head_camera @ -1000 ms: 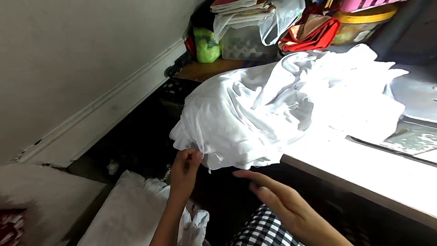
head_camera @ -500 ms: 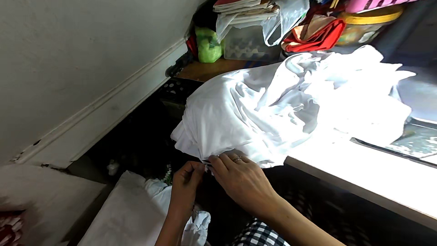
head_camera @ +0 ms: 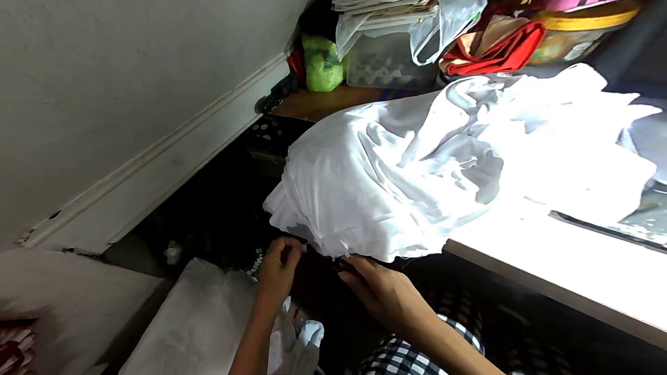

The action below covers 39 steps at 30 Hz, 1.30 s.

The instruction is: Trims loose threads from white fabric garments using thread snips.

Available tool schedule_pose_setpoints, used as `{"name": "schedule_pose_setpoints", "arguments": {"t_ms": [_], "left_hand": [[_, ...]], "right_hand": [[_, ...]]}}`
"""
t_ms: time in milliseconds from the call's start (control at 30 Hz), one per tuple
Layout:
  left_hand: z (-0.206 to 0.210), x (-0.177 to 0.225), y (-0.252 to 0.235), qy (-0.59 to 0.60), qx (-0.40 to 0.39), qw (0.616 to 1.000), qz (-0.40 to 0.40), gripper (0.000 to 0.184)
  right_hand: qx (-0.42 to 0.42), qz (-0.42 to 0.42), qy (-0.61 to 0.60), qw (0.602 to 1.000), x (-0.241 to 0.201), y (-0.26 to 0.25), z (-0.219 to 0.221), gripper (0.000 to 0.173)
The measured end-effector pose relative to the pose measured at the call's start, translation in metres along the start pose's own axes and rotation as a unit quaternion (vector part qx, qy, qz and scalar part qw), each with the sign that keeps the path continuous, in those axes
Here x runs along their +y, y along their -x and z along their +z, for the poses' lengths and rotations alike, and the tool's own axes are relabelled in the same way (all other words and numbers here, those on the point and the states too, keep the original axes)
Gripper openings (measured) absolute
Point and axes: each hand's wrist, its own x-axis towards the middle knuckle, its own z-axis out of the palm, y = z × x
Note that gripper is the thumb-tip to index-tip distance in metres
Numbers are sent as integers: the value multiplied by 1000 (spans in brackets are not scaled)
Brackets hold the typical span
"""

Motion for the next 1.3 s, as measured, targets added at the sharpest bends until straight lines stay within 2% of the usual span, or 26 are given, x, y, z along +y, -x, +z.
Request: {"name": "schedule_pose_setpoints", "arguments": {"t_ms": [67,167,300,367,467,600,833,900,967,1033,1067,1100,1133,1200,1267,1300], "left_hand": [[5,12,-11,68,45,996,-36,31],[13,23,-27,120,79,989,-26,26],[12,28,-28,111,60,992,-9,18],[8,26,-19,116,49,992,3,19],[0,22,-3,139,44,989,22,23],[-6,27,4,166,40,984,57,25],[-4,37,3,201,26,978,52,29],[-4,36,3,202,13,978,51,28],[-8,36,6,186,-34,980,58,28],[-10,33,9,150,-100,982,56,25],[-10,29,10,127,-116,984,42,24],[-11,24,11,93,-116,988,27,20],[-11,17,10,49,-106,993,17,17],[-10,5,8,-17,-93,995,-9,37],[-2,5,7,37,-97,994,-37,54],[4,9,8,87,-96,991,-44,57]], "right_hand": [[-52,33,-60,996,0,1,-3,38],[-98,60,-130,985,4,1,-1,39],[-102,71,-200,972,6,2,-10,37],[-73,45,-160,983,0,2,-21,37],[22,-56,4,998,-23,-8,-34,35],[99,-153,177,967,-40,-40,-26,24],[112,-202,250,940,-54,-79,-7,11],[97,-227,245,938,-51,-85,-6,14],[74,-234,234,941,-45,-85,-7,15],[54,-212,199,955,-40,-78,-6,13],[47,-192,180,964,-37,-71,-6,11],[33,-166,158,973,-36,-63,-8,15],[-6,-125,129,984,-36,-52,-13,22],[-139,-30,37,989,-32,-30,-23,35],[-228,33,-61,971,-17,-9,-21,37],[-269,61,-92,957,-10,-1,-18,38]]}}
